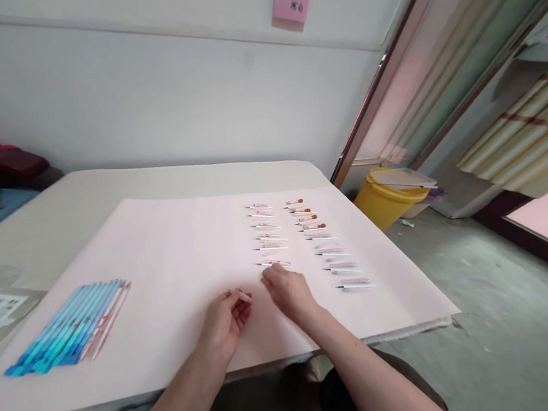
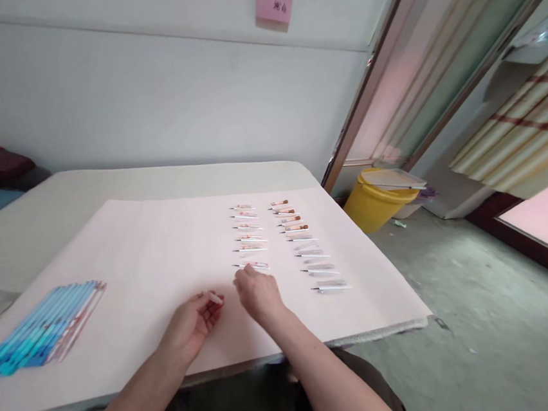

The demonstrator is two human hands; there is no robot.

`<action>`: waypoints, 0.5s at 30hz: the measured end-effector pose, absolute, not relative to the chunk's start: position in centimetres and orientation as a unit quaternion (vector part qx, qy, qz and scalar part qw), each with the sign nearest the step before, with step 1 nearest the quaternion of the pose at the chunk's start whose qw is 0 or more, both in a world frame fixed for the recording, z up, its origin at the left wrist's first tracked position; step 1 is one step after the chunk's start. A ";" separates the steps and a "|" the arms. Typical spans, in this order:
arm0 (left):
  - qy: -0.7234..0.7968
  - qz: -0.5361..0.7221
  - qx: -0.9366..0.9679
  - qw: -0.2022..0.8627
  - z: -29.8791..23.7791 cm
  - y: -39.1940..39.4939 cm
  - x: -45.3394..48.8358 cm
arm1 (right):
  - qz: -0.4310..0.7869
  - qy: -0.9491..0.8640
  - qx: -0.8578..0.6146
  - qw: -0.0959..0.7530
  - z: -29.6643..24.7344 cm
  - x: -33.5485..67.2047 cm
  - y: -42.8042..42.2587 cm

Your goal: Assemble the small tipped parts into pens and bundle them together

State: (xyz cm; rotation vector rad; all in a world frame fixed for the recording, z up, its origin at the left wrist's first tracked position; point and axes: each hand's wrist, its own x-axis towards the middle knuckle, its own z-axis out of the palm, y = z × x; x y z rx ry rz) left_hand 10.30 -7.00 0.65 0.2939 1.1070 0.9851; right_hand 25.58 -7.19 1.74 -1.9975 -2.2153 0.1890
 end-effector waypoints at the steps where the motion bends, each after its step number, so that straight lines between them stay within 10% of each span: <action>1: 0.507 0.444 0.138 0.726 0.8 -6.9 10.1 | 0.047 -0.717 -0.692 0.061 1.7 26.4 -6.7; 15: 0.500 0.431 0.153 0.735 1.7 -7.1 9.6 | 0.042 -0.682 -0.729 -0.033 0.2 27.3 -4.9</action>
